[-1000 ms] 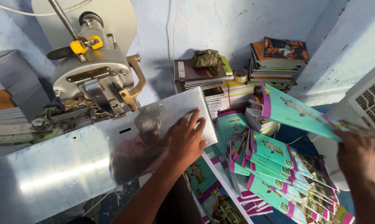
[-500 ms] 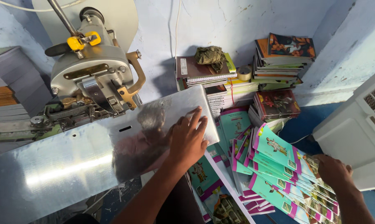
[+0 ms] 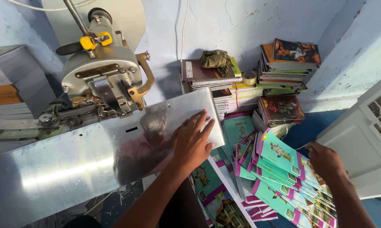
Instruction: The person feeds printed book covers into a sewing machine to stitch the spine, then removes the bound book and stacks it. This process is repeated for several covers throughout the clip.
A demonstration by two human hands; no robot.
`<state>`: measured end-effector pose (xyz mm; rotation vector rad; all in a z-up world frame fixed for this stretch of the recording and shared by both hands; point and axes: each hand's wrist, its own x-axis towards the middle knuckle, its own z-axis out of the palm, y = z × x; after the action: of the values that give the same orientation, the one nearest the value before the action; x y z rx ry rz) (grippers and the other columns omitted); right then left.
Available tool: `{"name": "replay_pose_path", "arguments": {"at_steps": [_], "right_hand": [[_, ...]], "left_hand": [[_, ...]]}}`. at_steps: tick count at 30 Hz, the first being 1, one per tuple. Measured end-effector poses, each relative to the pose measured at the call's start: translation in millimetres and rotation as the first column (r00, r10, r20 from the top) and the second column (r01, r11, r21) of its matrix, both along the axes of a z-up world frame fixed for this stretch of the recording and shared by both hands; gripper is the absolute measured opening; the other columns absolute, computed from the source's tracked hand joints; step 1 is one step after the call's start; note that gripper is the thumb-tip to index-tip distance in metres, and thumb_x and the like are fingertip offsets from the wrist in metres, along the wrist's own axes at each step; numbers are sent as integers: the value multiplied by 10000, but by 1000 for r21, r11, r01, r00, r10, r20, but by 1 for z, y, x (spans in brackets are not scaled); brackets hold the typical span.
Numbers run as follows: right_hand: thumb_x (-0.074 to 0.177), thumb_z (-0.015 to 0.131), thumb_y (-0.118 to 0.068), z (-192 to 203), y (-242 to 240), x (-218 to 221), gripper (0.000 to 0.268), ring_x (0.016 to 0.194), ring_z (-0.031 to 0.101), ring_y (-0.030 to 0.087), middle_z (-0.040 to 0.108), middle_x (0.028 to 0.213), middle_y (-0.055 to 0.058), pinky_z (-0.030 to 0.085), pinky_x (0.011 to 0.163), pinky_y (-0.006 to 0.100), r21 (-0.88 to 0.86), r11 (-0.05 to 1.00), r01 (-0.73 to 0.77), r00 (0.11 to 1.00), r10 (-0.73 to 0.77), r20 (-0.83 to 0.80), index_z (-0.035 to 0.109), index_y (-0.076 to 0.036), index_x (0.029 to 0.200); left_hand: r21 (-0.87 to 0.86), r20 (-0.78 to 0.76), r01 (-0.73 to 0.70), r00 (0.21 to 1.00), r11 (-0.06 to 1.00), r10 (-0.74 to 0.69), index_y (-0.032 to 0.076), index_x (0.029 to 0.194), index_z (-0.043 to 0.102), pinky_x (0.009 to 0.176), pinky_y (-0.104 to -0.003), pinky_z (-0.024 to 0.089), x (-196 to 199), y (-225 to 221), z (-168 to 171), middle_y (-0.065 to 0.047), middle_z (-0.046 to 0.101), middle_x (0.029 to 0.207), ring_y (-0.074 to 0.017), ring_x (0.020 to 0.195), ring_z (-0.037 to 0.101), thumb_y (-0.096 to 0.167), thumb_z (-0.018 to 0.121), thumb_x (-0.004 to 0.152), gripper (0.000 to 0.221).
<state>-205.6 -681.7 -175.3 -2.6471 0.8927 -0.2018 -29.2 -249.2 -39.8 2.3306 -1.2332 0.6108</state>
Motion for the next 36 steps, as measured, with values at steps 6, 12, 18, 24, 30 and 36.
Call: {"name": "replay_pose_path", "arguments": {"at_steps": [6, 12, 18, 24, 30, 36], "right_hand": [[1037, 532, -334, 69, 66, 32, 319, 1008, 715, 402, 768, 1072, 165, 554, 911, 499, -30, 999, -15, 998, 17, 68, 747, -194, 1227], [991, 645, -287, 123, 124, 60, 243, 866, 736, 374, 758, 957, 166, 583, 785, 460, -110, 975, -193, 915, 220, 338, 768, -132, 1133], [906, 732, -203, 157, 184, 87, 212, 814, 755, 290, 773, 955, 147, 587, 713, 382, -177, 900, -398, 777, 433, 456, 770, -91, 1081], [892, 740, -178, 169, 261, 115, 159, 758, 759, 255, 777, 921, 110, 588, 664, 353, -211, 824, -525, 682, 556, 475, 766, -88, 1021], [850, 742, -113, 170, 325, 140, 191, 738, 742, 256, 749, 942, 115, 580, 649, 353, -137, 724, -676, 568, 631, 529, 726, -60, 1033], [896, 700, -79, 170, 379, 157, 190, 879, 739, 285, 743, 1015, 133, 588, 763, 371, -198, 629, -752, 399, 673, 623, 708, -51, 1084]], "left_hand": [[-127, -165, 26, 985, 992, -47, 71, 1385, 618, 969, -475, 485, 4, 13, -7, -214, 464, 1502, -365, 1251, 583, 210, 834, 777, 660], [-206, -213, -26, 977, 978, -19, 106, 939, 749, 863, -395, 554, 4, 41, -4, -101, 660, 1259, -251, 1047, 694, 166, 772, 853, 107], [-302, -6, 4, 1000, 953, -6, 80, 862, 675, 791, -454, 519, 0, 90, 13, -58, 688, 937, -283, 922, 676, 41, 718, 755, 122], [-324, -50, -114, 993, 939, 104, 64, 852, 642, 850, -467, 483, -9, 140, 23, -117, 645, 888, -340, 922, 614, 21, 704, 724, 149], [-310, -102, -242, 970, 919, 221, 75, 858, 649, 834, -460, 481, -7, 193, 21, -90, 669, 882, -328, 919, 616, 15, 678, 747, 130], [-310, -53, -365, 929, 878, 367, 90, 878, 663, 828, -478, 465, -10, 241, 21, -83, 669, 943, -323, 949, 613, 47, 708, 789, 109]]}}
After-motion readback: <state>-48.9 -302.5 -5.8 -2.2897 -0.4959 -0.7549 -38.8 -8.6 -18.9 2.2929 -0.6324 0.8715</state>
